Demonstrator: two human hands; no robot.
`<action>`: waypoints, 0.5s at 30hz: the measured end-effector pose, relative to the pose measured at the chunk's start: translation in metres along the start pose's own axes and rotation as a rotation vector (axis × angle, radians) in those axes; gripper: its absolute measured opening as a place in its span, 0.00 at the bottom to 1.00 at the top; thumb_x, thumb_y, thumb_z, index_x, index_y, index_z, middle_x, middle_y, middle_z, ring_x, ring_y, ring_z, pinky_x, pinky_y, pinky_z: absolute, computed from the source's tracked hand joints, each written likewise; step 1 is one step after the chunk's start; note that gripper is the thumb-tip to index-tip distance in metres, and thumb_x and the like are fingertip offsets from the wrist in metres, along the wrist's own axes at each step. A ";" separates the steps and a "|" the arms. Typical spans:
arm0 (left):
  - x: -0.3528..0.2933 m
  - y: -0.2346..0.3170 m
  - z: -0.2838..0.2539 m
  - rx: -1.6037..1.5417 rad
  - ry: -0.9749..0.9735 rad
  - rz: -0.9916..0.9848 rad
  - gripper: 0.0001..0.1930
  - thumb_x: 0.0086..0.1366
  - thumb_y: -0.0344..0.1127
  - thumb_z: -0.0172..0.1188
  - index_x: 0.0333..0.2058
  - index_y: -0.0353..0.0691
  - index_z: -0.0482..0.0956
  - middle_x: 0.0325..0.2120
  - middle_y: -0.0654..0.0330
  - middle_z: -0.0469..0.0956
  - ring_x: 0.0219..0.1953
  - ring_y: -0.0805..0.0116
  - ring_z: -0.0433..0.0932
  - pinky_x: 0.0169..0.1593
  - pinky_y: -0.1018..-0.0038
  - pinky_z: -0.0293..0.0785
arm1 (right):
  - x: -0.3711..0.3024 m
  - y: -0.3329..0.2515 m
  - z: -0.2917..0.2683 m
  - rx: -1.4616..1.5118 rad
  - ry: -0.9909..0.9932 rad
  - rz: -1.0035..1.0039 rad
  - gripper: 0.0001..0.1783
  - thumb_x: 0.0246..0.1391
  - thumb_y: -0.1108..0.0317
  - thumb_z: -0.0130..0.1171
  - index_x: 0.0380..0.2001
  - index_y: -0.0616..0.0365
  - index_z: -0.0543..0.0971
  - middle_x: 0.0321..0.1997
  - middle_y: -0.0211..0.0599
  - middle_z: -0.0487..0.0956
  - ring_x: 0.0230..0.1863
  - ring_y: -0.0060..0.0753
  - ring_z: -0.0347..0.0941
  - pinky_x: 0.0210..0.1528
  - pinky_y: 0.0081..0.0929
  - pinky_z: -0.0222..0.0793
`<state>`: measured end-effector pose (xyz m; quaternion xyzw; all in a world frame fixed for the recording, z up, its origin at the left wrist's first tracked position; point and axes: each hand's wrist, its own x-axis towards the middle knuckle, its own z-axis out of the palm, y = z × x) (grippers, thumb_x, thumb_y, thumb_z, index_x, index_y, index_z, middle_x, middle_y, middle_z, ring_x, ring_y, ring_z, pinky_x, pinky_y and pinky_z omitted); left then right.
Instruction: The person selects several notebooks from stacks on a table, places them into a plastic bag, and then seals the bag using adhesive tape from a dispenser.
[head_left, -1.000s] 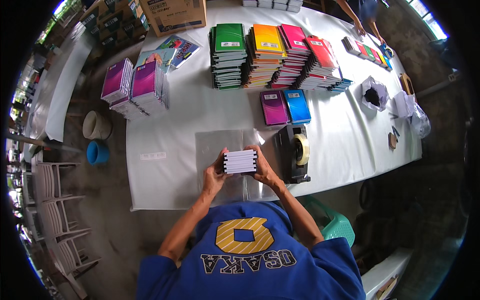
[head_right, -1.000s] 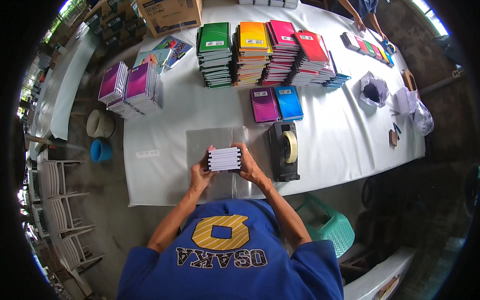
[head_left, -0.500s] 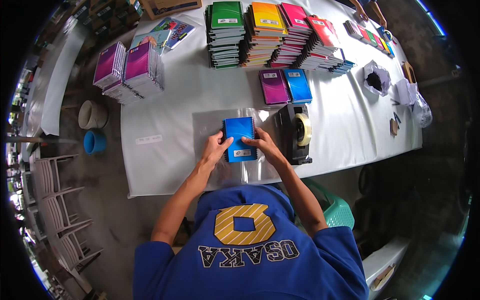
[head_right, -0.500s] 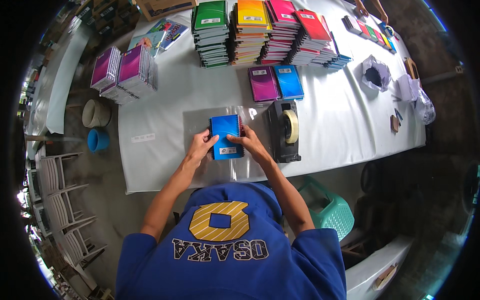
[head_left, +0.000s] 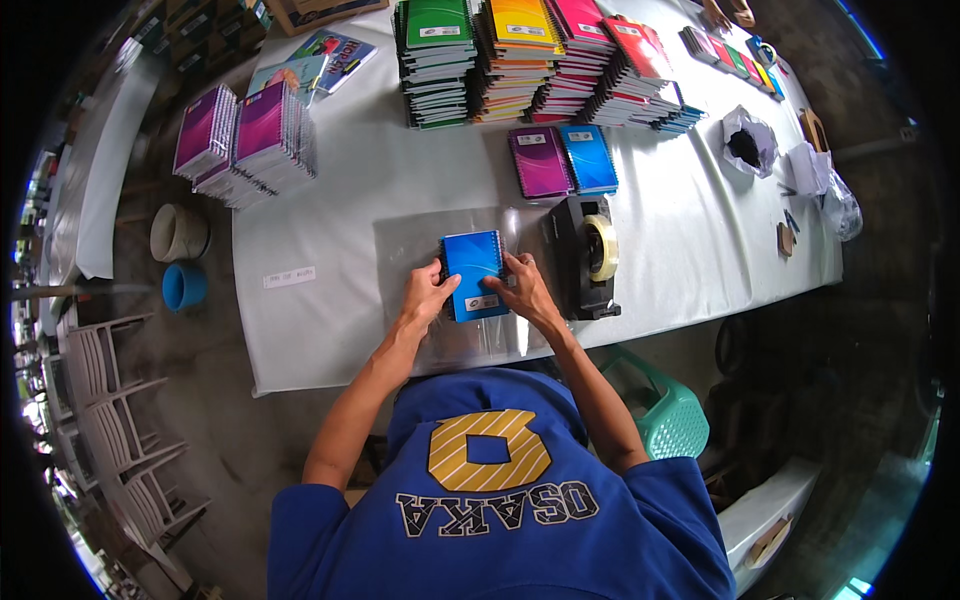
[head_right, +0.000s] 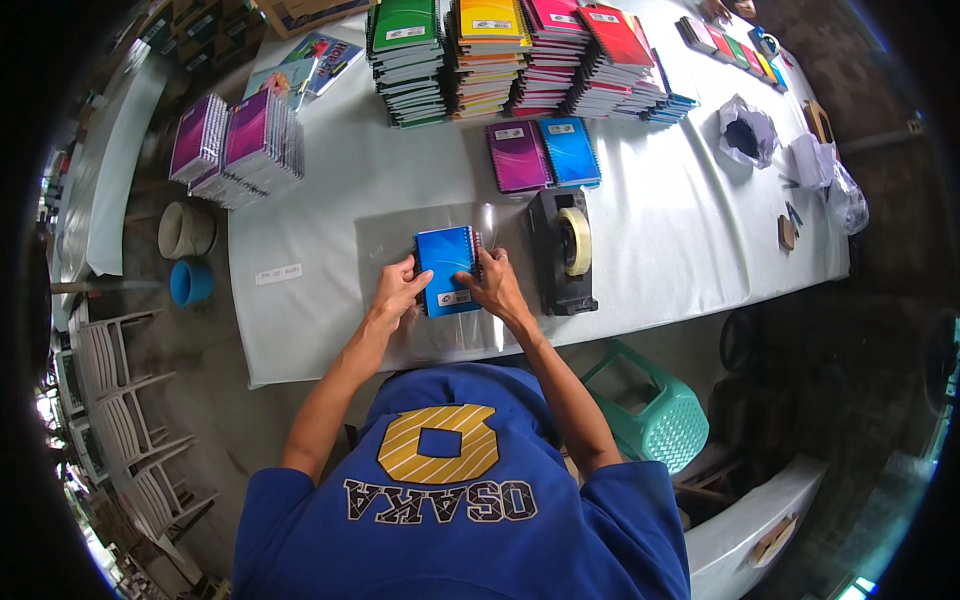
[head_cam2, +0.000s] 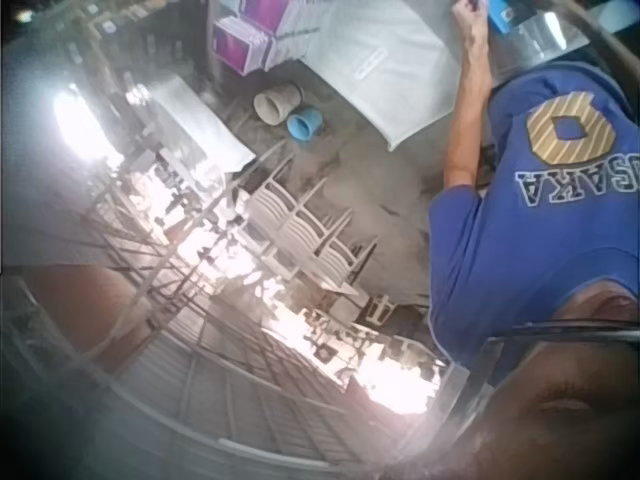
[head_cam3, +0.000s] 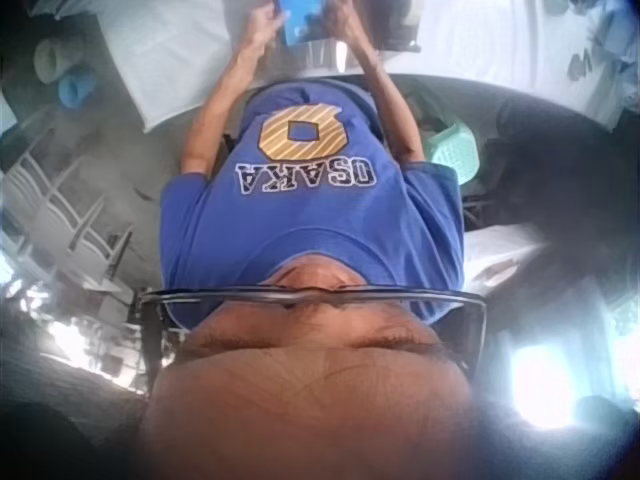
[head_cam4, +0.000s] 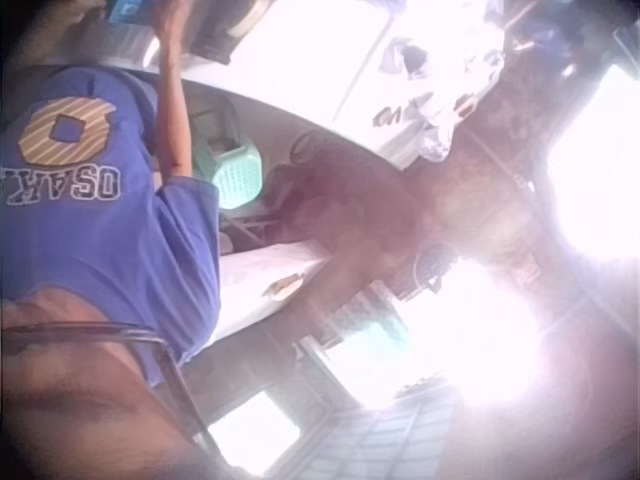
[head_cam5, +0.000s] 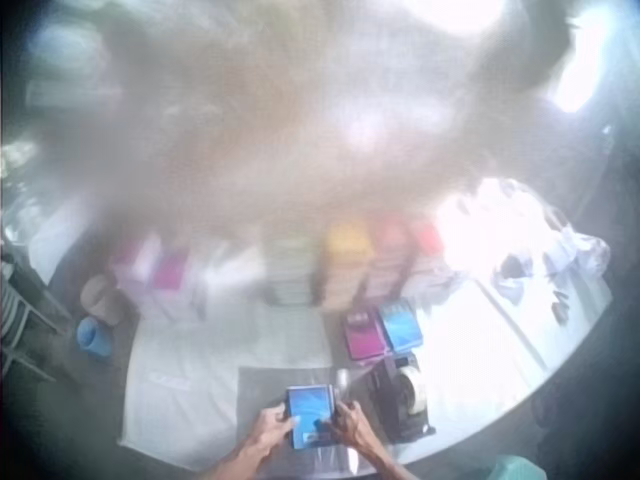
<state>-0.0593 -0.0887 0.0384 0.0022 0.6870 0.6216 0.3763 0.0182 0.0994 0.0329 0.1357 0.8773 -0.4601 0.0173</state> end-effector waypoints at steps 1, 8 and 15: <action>-0.002 0.003 0.000 0.006 -0.001 -0.028 0.20 0.66 0.28 0.57 0.55 0.29 0.68 0.41 0.55 0.80 0.39 0.76 0.77 0.38 0.78 0.73 | 0.000 0.000 0.001 0.000 0.002 0.000 0.30 0.50 0.53 0.66 0.48 0.66 0.74 0.42 0.59 0.71 0.43 0.56 0.73 0.47 0.44 0.69; -0.005 0.014 0.006 0.061 0.029 -0.089 0.23 0.66 0.31 0.58 0.58 0.31 0.67 0.41 0.59 0.80 0.39 0.75 0.77 0.37 0.76 0.73 | -0.007 0.011 0.005 0.071 0.077 -0.001 0.26 0.53 0.57 0.63 0.49 0.64 0.73 0.43 0.60 0.70 0.43 0.57 0.72 0.45 0.45 0.70; -0.008 -0.043 -0.033 0.757 0.344 0.556 0.26 0.65 0.34 0.57 0.61 0.36 0.65 0.54 0.56 0.73 0.58 0.58 0.68 0.57 0.57 0.65 | -0.062 0.024 0.006 -0.590 0.374 0.139 0.24 0.55 0.66 0.58 0.52 0.68 0.71 0.49 0.55 0.68 0.45 0.55 0.71 0.40 0.47 0.71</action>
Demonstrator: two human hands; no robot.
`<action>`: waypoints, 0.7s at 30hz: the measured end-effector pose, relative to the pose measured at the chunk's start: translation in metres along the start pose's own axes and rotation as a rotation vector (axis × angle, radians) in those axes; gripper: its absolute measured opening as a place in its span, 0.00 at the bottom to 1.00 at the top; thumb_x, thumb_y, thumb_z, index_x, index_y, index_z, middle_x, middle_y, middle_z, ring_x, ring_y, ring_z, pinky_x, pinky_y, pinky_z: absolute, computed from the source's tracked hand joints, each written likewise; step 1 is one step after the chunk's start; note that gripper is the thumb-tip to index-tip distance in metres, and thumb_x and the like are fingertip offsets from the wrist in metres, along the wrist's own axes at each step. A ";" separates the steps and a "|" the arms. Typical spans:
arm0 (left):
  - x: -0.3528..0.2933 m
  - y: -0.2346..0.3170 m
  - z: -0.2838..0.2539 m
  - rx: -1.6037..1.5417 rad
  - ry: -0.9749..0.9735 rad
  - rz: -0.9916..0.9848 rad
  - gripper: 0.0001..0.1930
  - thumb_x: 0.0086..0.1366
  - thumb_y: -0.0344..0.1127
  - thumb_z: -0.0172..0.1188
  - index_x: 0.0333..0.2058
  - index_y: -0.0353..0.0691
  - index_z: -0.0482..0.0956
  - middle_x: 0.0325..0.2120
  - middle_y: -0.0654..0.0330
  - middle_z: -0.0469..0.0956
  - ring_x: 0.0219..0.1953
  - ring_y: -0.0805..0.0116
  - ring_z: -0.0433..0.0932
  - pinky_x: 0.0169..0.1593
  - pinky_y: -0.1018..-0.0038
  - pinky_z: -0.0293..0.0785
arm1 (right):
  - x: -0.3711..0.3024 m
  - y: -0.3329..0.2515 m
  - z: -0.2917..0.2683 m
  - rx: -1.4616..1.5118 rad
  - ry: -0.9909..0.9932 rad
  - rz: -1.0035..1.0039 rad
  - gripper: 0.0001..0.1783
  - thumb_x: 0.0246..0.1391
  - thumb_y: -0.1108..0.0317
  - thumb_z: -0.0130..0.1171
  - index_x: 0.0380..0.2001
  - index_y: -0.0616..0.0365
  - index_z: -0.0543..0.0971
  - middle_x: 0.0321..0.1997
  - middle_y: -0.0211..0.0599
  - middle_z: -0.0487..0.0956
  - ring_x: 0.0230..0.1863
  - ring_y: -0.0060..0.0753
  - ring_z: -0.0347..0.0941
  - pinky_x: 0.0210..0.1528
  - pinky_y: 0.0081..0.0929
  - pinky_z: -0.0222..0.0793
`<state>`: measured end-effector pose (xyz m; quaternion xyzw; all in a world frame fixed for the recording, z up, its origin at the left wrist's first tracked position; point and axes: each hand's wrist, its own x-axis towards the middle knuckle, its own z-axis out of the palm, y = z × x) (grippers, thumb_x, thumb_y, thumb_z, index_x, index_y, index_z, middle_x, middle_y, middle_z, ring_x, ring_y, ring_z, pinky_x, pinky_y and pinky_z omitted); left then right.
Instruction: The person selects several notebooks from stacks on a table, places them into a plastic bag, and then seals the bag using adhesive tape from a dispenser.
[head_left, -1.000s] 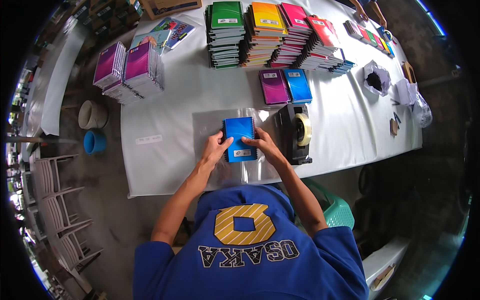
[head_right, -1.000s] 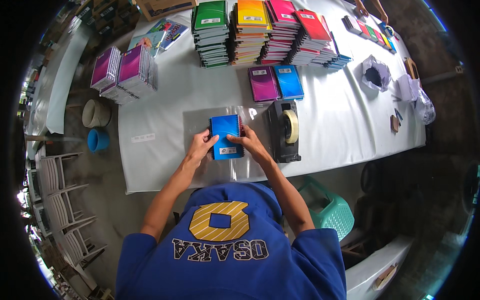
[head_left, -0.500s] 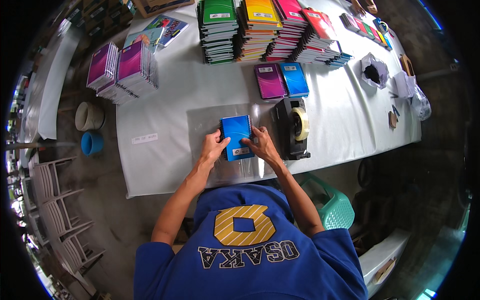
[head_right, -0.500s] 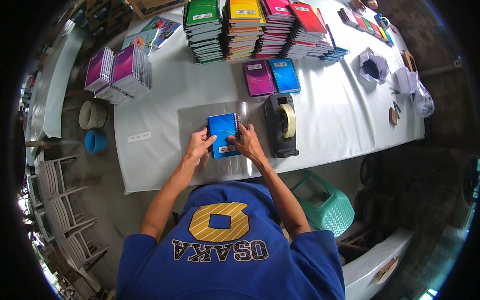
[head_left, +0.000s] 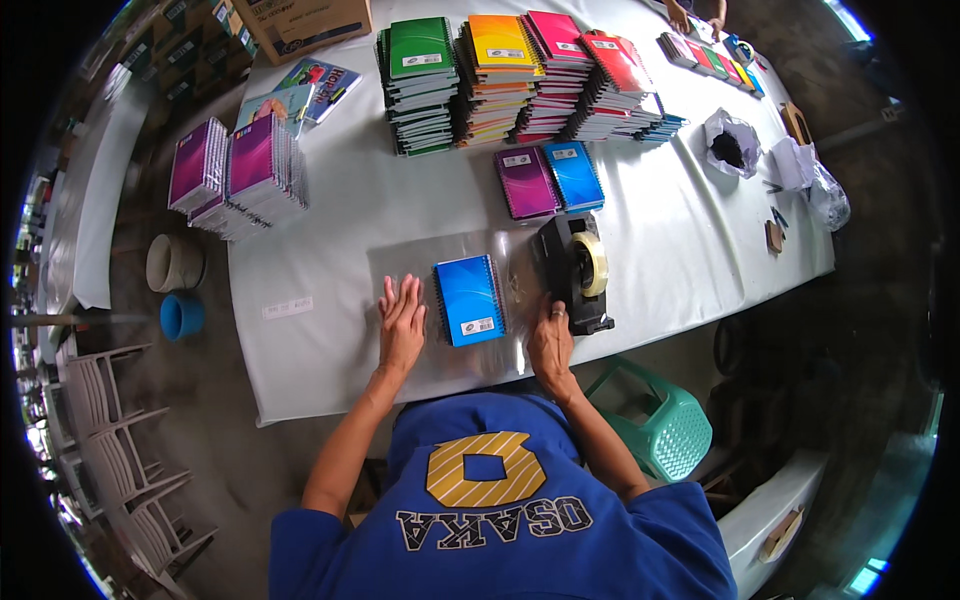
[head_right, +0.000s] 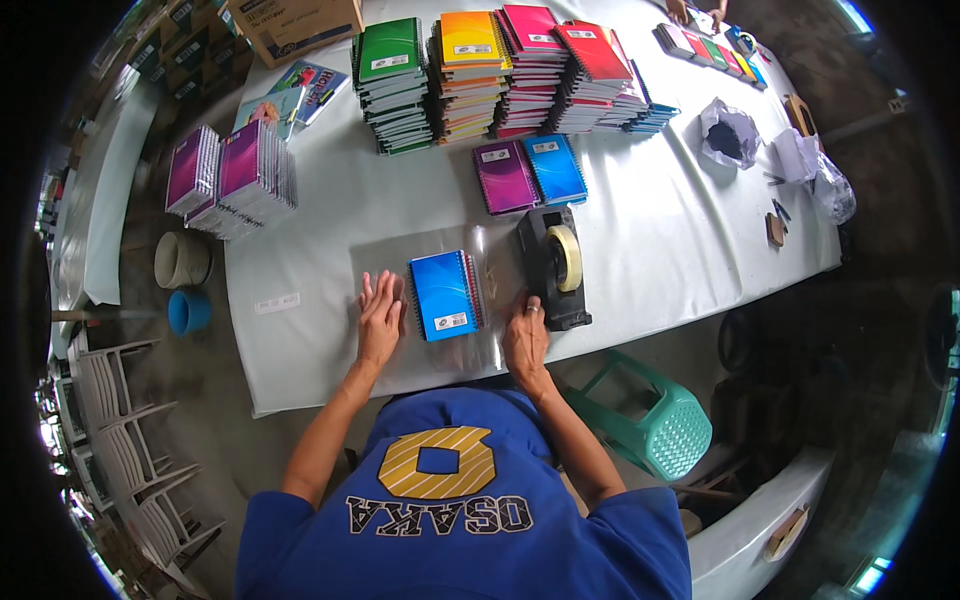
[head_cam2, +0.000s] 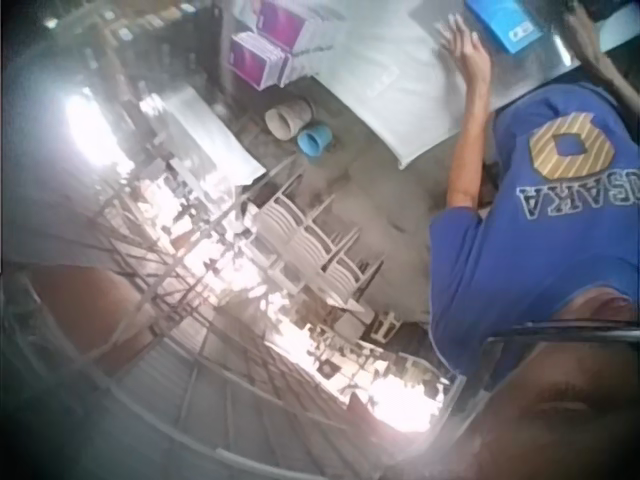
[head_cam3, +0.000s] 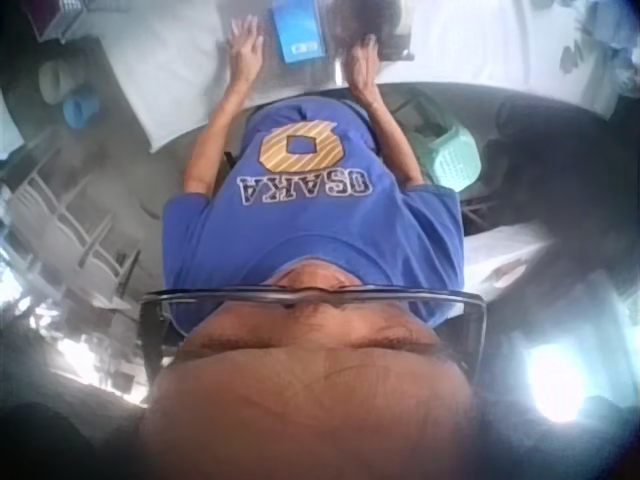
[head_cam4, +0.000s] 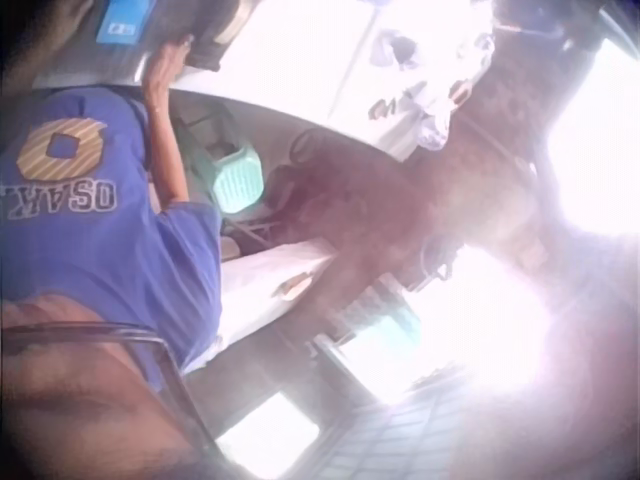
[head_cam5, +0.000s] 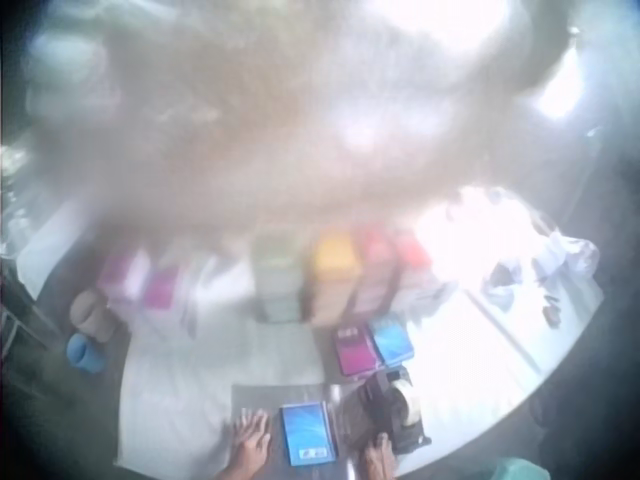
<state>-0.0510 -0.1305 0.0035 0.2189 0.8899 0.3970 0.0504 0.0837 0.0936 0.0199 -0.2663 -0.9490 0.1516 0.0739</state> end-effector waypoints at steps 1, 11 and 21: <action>-0.003 -0.005 -0.001 0.362 0.036 0.238 0.26 0.65 0.34 0.56 0.61 0.39 0.66 0.60 0.56 0.68 0.66 0.51 0.59 0.63 0.53 0.59 | 0.000 0.003 0.003 -0.003 0.006 0.006 0.24 0.55 0.66 0.58 0.52 0.68 0.71 0.49 0.55 0.68 0.45 0.55 0.71 0.40 0.47 0.71; -0.013 -0.023 0.001 0.520 -0.051 0.314 0.26 0.64 0.42 0.57 0.60 0.43 0.69 0.67 0.64 0.58 0.69 0.59 0.53 0.68 0.53 0.48 | 0.010 0.041 0.012 -0.175 0.111 0.016 0.32 0.47 0.52 0.65 0.54 0.58 0.73 0.55 0.47 0.68 0.55 0.48 0.64 0.51 0.52 0.59; -0.012 -0.024 0.004 0.543 -0.044 0.319 0.26 0.64 0.43 0.56 0.60 0.45 0.69 0.67 0.65 0.57 0.69 0.60 0.53 0.67 0.52 0.48 | 0.018 0.025 0.007 -0.034 0.119 0.337 0.20 0.44 0.59 0.68 0.38 0.58 0.77 0.53 0.41 0.70 0.55 0.45 0.64 0.52 0.46 0.59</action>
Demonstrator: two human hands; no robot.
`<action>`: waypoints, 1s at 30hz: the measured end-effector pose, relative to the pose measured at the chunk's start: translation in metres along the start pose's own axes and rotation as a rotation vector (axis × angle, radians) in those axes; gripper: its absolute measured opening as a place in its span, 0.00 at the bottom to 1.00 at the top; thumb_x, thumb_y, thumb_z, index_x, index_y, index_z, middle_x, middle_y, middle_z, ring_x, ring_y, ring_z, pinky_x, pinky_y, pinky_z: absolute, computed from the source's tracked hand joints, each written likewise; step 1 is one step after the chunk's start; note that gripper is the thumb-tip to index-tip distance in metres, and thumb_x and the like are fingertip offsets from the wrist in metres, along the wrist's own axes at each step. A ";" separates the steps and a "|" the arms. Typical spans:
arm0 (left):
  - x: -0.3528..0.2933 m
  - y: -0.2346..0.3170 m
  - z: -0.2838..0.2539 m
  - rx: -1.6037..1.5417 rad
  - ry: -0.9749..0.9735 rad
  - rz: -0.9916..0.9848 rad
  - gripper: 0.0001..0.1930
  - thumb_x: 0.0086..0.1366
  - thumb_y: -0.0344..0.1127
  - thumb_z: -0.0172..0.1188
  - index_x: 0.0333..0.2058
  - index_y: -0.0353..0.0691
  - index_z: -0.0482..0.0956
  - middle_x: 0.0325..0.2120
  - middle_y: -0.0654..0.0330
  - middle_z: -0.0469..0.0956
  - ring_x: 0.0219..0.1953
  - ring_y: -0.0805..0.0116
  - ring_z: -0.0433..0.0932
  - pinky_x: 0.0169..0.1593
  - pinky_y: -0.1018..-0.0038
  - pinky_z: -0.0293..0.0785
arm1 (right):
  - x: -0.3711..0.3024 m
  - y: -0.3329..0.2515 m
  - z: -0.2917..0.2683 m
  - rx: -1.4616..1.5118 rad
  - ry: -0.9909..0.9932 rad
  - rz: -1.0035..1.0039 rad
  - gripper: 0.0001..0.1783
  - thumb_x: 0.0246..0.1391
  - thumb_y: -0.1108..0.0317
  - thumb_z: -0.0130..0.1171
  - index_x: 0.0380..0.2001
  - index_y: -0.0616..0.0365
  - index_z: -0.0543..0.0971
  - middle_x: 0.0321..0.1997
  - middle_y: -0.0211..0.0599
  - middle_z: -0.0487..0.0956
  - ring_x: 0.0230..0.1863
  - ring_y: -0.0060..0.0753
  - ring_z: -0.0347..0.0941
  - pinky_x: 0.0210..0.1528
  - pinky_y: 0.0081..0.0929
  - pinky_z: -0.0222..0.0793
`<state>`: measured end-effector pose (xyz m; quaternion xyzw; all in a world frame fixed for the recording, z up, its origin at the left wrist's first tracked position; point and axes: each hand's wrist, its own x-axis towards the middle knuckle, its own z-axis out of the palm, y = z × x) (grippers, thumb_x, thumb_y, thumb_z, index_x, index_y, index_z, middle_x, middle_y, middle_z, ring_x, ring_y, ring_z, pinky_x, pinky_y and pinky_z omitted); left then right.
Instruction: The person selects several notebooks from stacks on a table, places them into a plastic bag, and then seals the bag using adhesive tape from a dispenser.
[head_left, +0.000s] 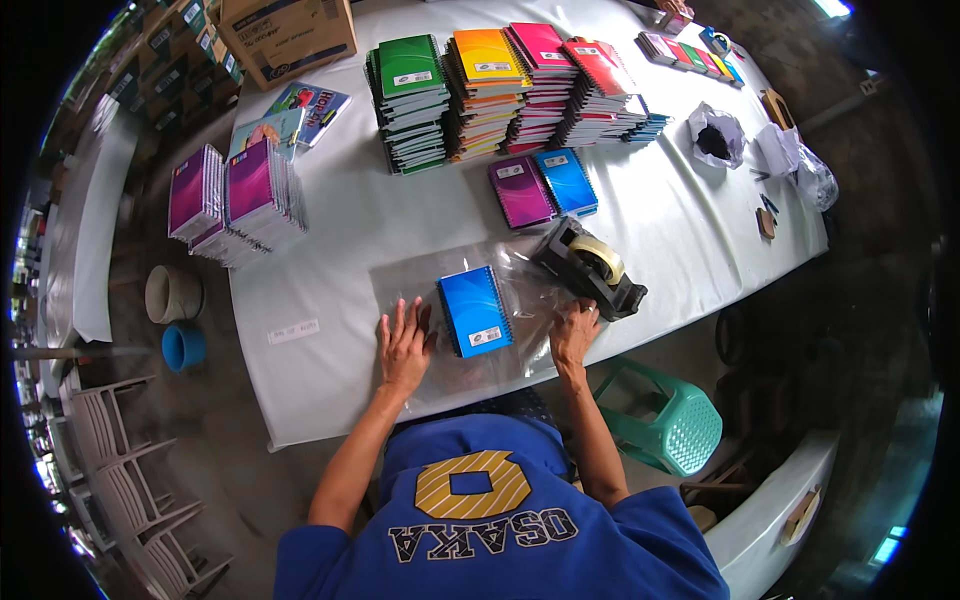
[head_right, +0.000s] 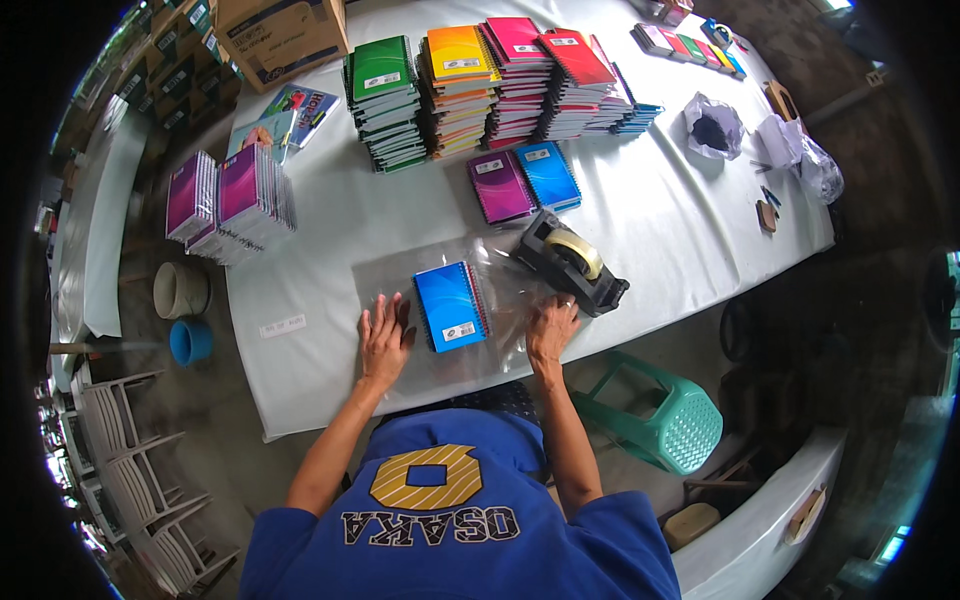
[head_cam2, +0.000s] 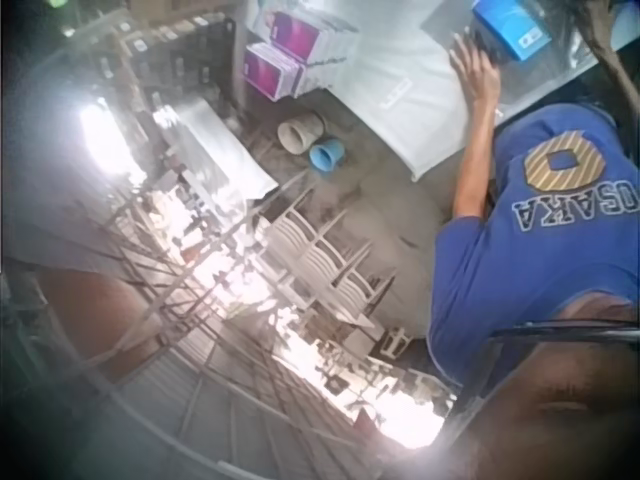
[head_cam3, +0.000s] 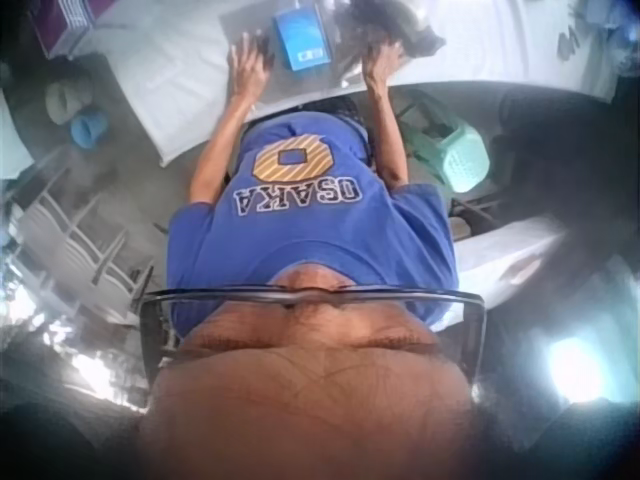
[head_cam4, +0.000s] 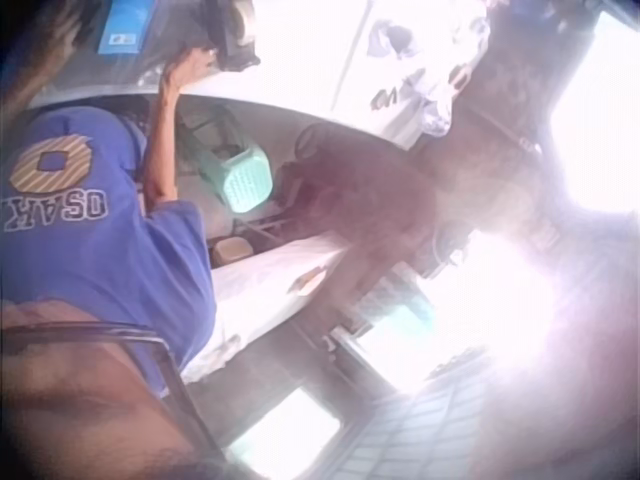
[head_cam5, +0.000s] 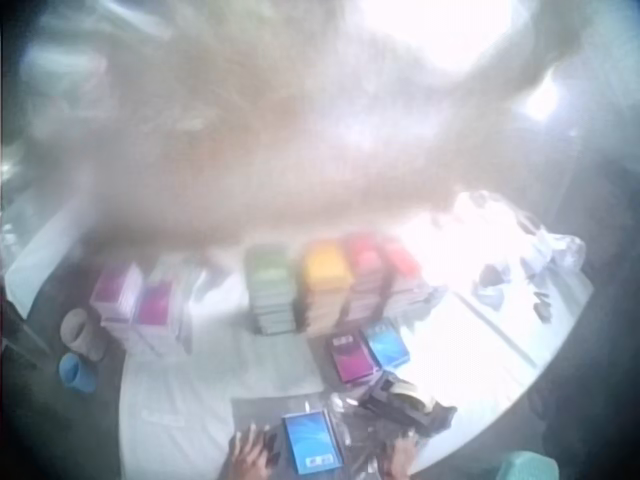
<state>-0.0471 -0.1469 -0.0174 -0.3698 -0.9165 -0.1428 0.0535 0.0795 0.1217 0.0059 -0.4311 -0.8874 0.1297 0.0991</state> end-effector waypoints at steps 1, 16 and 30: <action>0.000 0.000 0.000 -0.001 0.001 0.002 0.26 0.64 0.43 0.56 0.60 0.45 0.69 0.67 0.65 0.57 0.69 0.60 0.53 0.67 0.52 0.48 | 0.002 0.001 -0.002 -0.005 -0.014 -0.020 0.18 0.45 0.62 0.67 0.37 0.59 0.76 0.50 0.43 0.72 0.52 0.46 0.67 0.49 0.45 0.61; -0.001 0.000 0.000 -0.008 -0.017 0.007 0.28 0.64 0.43 0.56 0.62 0.44 0.67 0.67 0.63 0.58 0.70 0.58 0.52 0.68 0.50 0.46 | 0.011 -0.006 -0.017 0.230 -0.100 -0.063 0.08 0.44 0.75 0.57 0.31 0.59 0.74 0.26 0.53 0.79 0.32 0.60 0.76 0.36 0.50 0.69; -0.001 0.000 -0.002 0.009 -0.032 0.000 0.28 0.63 0.43 0.57 0.62 0.45 0.67 0.67 0.63 0.57 0.70 0.59 0.52 0.68 0.52 0.46 | 0.021 -0.044 -0.041 0.694 -0.385 0.023 0.06 0.45 0.76 0.61 0.29 0.65 0.76 0.31 0.46 0.81 0.33 0.31 0.78 0.33 0.33 0.71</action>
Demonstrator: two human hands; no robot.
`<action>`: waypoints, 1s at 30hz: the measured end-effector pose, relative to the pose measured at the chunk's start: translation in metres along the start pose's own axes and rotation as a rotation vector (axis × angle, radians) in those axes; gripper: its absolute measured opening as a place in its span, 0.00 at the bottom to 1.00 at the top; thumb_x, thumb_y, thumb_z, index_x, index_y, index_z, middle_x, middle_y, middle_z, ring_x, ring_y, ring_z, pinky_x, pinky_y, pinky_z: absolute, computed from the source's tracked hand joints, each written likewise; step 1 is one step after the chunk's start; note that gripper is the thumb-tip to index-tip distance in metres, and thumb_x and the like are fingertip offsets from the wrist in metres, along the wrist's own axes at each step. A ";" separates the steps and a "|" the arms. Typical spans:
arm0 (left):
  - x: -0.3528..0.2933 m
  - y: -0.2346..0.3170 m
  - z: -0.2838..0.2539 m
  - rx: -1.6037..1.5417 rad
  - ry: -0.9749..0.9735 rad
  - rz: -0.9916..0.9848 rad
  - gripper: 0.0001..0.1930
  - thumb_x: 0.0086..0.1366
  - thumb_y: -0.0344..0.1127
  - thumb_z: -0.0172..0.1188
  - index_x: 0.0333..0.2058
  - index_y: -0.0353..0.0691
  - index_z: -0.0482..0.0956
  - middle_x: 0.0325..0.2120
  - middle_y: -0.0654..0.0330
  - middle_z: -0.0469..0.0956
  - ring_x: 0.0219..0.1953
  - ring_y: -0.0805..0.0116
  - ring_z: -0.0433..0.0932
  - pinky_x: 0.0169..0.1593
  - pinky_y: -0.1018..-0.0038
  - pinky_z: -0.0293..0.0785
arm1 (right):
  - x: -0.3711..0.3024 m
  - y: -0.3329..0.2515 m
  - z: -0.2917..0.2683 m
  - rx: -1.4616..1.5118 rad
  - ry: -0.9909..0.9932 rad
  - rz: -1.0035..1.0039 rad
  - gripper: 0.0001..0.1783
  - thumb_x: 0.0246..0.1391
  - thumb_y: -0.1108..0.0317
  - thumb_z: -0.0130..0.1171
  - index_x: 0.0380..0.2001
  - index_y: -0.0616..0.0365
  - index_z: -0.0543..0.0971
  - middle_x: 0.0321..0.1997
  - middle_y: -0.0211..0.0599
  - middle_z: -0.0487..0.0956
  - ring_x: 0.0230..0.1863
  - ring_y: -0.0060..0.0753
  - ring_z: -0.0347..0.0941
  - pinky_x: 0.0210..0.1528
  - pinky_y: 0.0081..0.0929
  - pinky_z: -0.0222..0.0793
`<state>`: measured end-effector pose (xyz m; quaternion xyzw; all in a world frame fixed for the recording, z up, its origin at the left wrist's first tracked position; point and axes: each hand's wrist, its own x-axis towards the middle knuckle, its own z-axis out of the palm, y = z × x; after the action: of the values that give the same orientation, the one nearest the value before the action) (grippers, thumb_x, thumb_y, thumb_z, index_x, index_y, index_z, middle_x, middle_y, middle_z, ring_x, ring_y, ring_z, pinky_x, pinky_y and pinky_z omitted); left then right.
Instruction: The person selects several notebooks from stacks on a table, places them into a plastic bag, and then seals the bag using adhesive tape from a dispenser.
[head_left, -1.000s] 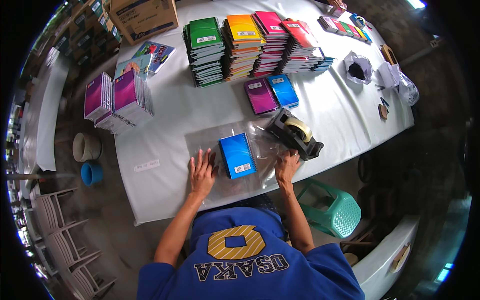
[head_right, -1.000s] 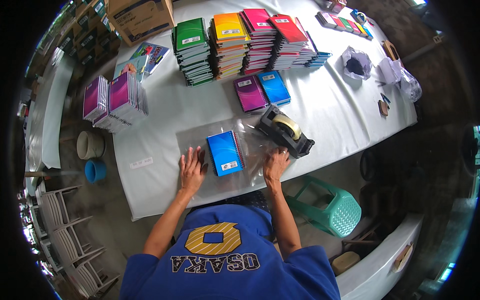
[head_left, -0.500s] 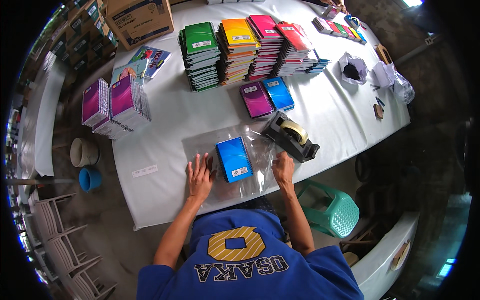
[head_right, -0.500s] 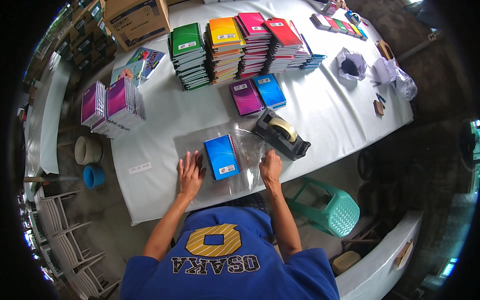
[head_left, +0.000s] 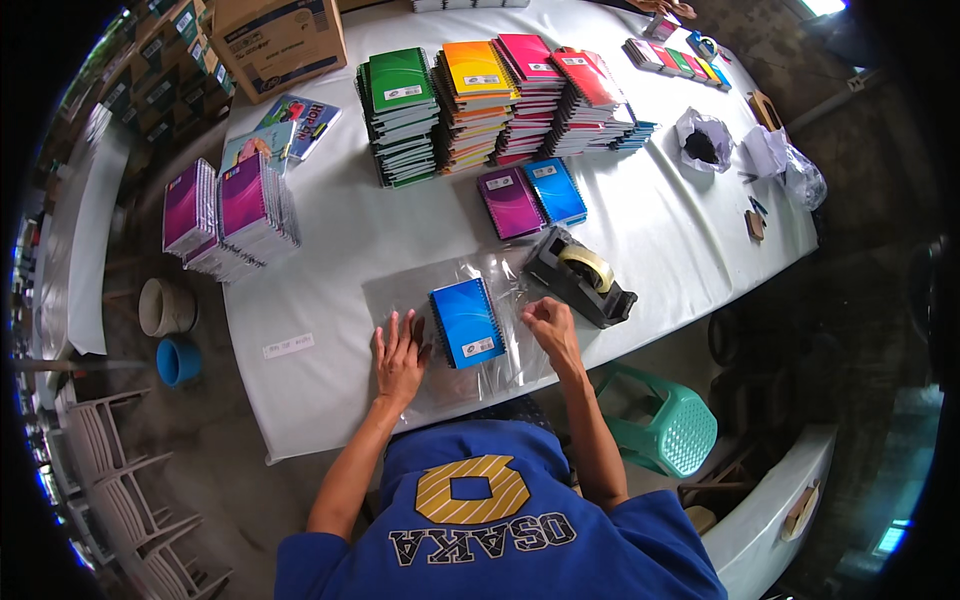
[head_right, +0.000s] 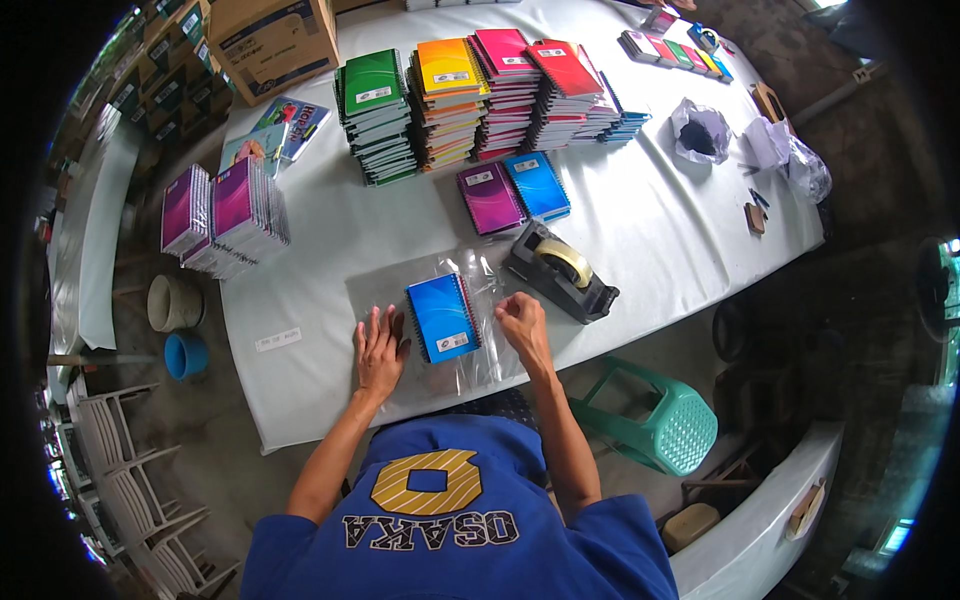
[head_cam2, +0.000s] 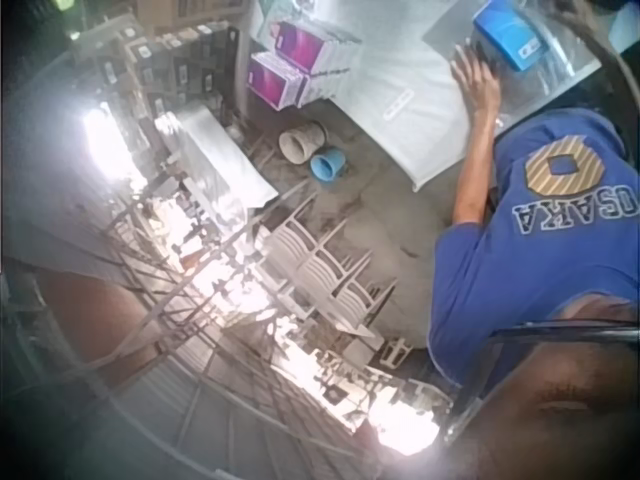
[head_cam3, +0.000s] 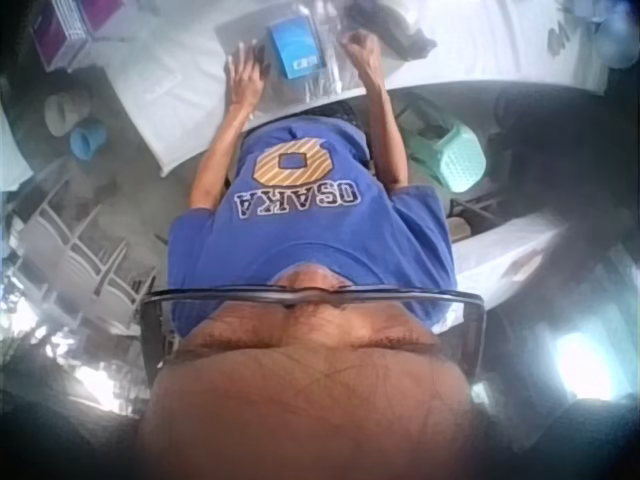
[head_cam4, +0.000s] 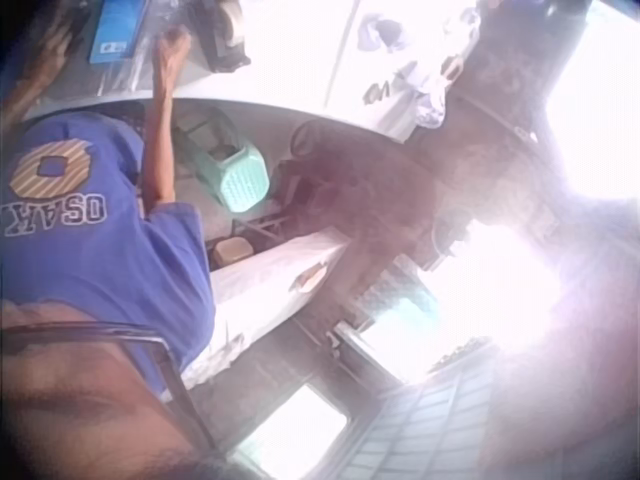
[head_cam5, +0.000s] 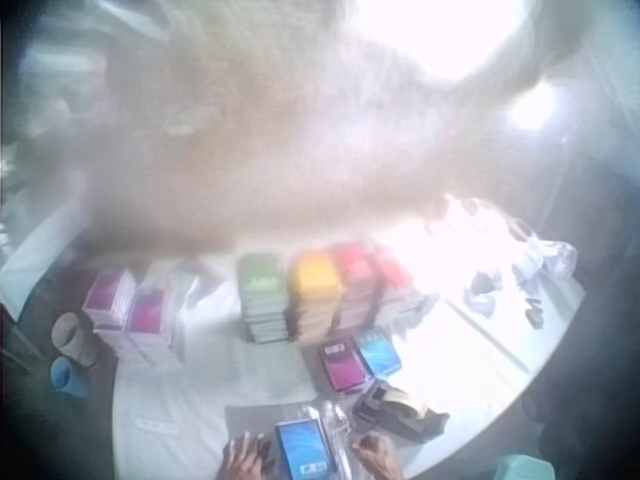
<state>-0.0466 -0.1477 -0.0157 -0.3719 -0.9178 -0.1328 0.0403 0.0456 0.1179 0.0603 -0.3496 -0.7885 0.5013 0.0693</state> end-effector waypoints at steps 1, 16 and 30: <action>-0.001 0.000 0.000 0.000 -0.001 -0.001 0.28 0.63 0.43 0.57 0.62 0.45 0.67 0.67 0.63 0.57 0.70 0.59 0.52 0.68 0.52 0.46 | -0.006 -0.002 0.004 0.000 -0.001 0.001 0.06 0.45 0.76 0.61 0.29 0.65 0.76 0.31 0.46 0.81 0.33 0.31 0.78 0.33 0.33 0.71; 0.061 0.067 -0.012 -1.082 0.129 -0.421 0.50 0.58 0.51 0.65 0.67 0.32 0.44 0.68 0.39 0.43 0.70 0.44 0.44 0.69 0.61 0.47 | -0.064 -0.022 0.066 -0.508 0.046 -0.716 0.09 0.46 0.77 0.59 0.33 0.61 0.74 0.39 0.40 0.74 0.41 0.45 0.71 0.43 0.37 0.67; 0.064 0.069 -0.008 -0.826 0.163 -0.555 0.51 0.54 0.38 0.70 0.67 0.33 0.43 0.58 0.37 0.65 0.58 0.50 0.71 0.57 0.68 0.70 | 0.093 -0.063 0.086 -0.564 -0.573 -0.492 0.31 0.63 0.44 0.45 0.37 0.64 0.82 0.52 0.47 0.75 0.53 0.51 0.70 0.56 0.40 0.63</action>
<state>-0.0447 -0.0597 0.0182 -0.0869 -0.8467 -0.5194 -0.0754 -0.0937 0.0956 0.0489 -0.0052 -0.9407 0.3125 -0.1321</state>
